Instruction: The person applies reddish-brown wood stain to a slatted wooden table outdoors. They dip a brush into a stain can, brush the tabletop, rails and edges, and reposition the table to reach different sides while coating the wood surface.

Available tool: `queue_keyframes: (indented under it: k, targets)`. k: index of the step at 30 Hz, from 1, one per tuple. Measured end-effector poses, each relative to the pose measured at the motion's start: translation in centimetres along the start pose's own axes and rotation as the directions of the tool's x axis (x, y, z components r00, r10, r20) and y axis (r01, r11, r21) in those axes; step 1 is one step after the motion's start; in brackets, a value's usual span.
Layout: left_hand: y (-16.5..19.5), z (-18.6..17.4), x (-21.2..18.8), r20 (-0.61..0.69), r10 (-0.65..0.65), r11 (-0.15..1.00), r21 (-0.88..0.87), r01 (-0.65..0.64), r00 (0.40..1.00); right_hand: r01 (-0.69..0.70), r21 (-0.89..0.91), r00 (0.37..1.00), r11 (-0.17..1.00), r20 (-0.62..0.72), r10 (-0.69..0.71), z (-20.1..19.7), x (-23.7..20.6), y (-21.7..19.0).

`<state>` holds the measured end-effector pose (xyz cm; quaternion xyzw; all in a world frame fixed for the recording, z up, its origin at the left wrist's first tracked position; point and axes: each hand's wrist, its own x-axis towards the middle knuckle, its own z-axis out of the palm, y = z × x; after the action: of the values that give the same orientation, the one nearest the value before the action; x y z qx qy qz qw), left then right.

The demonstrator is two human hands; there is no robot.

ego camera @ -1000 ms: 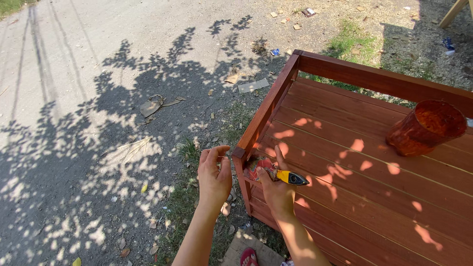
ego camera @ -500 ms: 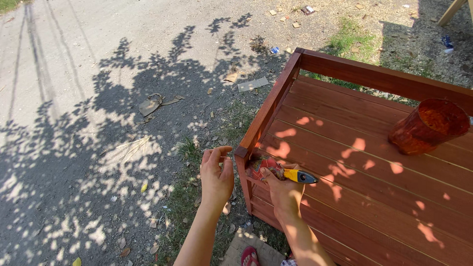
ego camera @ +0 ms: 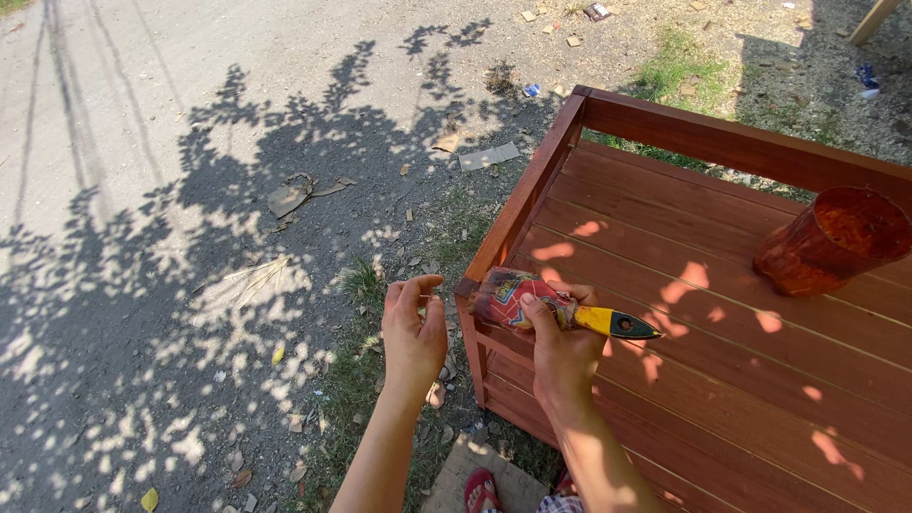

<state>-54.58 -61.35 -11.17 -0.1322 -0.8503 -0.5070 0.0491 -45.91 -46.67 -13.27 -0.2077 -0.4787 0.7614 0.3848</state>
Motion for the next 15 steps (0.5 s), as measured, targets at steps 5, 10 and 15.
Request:
queue_keyframes:
  k: [5, 10, 15]
  targets:
    - [-0.5, -0.3, 0.2, -0.027, 0.001, 1.000, -0.003, -0.001, 1.000, -0.111, 0.202, 0.991, 0.973, -0.051, 0.123, -1.5, -0.3, 0.5]
    - [-0.8, -0.6, 0.2, -0.036, -0.016, 1.000, 0.004, 0.016, 0.999, -0.181, 0.180, 0.971, 0.967, -0.127, 0.205, -2.8, -1.7, 5.7]
    - [-0.4, -0.6, 0.2, -0.042, 0.000, 1.000, 0.020, 0.001, 0.999, 0.174, -0.343, 0.985, 0.923, 0.039, -0.171, -2.5, -2.4, 7.1]
